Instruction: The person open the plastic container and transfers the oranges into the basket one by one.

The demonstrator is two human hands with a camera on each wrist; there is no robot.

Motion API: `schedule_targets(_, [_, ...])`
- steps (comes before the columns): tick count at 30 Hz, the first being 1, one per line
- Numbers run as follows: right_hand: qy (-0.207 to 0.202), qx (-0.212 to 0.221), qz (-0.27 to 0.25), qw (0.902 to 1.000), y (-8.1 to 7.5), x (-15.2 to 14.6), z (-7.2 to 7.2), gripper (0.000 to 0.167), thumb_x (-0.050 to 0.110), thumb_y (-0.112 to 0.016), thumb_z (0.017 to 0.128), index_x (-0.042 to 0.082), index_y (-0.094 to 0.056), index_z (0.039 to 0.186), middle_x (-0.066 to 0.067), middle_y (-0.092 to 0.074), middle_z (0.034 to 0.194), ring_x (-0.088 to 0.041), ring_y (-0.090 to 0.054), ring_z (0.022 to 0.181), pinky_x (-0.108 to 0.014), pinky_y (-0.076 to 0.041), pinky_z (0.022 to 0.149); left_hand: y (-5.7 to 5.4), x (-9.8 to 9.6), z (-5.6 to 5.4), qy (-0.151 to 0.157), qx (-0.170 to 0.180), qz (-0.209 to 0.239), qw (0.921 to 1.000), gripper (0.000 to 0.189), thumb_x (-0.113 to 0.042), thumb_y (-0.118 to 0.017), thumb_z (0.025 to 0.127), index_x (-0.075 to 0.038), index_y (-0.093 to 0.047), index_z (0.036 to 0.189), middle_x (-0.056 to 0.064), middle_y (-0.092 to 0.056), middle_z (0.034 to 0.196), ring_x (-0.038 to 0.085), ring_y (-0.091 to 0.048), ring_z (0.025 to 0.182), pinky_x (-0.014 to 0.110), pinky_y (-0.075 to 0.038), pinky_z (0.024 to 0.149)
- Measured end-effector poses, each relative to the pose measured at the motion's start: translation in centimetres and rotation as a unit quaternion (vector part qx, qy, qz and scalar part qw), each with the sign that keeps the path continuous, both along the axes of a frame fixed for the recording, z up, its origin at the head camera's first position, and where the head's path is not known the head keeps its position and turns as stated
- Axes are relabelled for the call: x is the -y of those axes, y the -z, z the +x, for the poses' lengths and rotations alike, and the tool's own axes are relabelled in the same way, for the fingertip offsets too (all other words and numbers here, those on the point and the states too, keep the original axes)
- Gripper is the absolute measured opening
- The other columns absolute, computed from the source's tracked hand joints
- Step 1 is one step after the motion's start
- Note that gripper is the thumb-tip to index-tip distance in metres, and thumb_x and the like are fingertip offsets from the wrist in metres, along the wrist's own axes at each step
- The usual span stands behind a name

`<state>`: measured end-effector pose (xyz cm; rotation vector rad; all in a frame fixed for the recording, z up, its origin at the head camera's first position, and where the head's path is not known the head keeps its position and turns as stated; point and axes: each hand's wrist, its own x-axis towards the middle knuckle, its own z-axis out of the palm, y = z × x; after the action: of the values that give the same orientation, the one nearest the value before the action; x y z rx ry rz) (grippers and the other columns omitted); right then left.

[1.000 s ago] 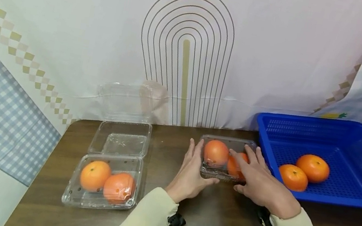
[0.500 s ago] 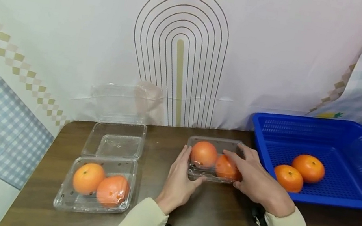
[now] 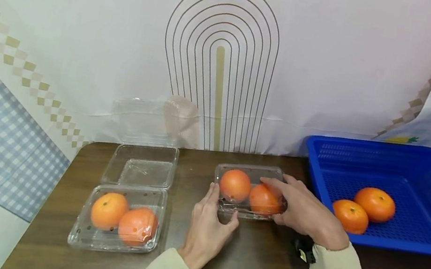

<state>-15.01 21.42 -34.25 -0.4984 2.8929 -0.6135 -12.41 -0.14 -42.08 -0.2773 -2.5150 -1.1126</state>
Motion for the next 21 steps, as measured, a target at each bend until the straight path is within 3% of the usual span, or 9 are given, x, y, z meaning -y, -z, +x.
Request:
schedule_targets(5, [-0.001, 0.02, -0.008, 0.9998, -0.26, 0.12, 0.18, 0.08, 0.004, -0.082, 0.076, 0.021, -0.052, 0.148, -0.03, -0.041, 0.152, -0.044, -0.054, 0.126, -0.061, -0.057, 0.095, -0.07, 0.05, 0.66, -0.014, -0.026, -0.027, 0.9992, 0.071, -0.019, -0.082, 0.078, 0.013, -0.055, 0.136, 0.037, -0.058, 0.134, 0.043, -0.065, 0.12, 0.046, -0.061, 0.099])
schedule_targets(12, [-0.01, 0.012, -0.003, 0.9999, -0.14, 0.26, 0.46, 0.08, 0.009, -0.085, 0.075, 0.02, -0.053, 0.148, -0.024, -0.052, 0.14, -0.034, -0.06, 0.11, -0.055, -0.06, 0.09, -0.14, 0.22, 0.93, -0.01, -0.023, -0.07, 0.9972, 0.065, -0.016, -0.077, 0.082, 0.014, -0.054, 0.135, 0.037, -0.059, 0.133, 0.043, -0.069, 0.111, 0.042, -0.066, 0.085])
schedule_targets(16, [-0.011, -0.001, -0.007, 0.9999, -0.19, 0.27, 0.51, 0.078, 0.01, -0.084, 0.075, 0.021, -0.055, 0.146, -0.026, -0.049, 0.144, -0.037, -0.058, 0.119, -0.056, -0.059, 0.094, -0.12, 0.21, 0.88, -0.015, -0.036, -0.104, 0.9939, 0.06, -0.012, -0.075, 0.085, 0.017, -0.053, 0.132, 0.038, -0.061, 0.128, 0.042, -0.074, 0.098, 0.039, -0.067, 0.071])
schedule_targets(21, [-0.012, 0.0, -0.017, 0.9998, -0.34, 0.23, 0.41, 0.077, 0.009, -0.083, 0.074, 0.021, -0.056, 0.145, -0.028, -0.045, 0.147, -0.04, -0.054, 0.122, -0.057, -0.058, 0.094, -0.2, 0.02, 0.7, -0.025, -0.049, -0.118, 0.9914, 0.052, -0.01, -0.073, 0.09, 0.02, -0.055, 0.129, 0.037, -0.066, 0.121, 0.039, -0.076, 0.087, 0.04, -0.067, 0.064])
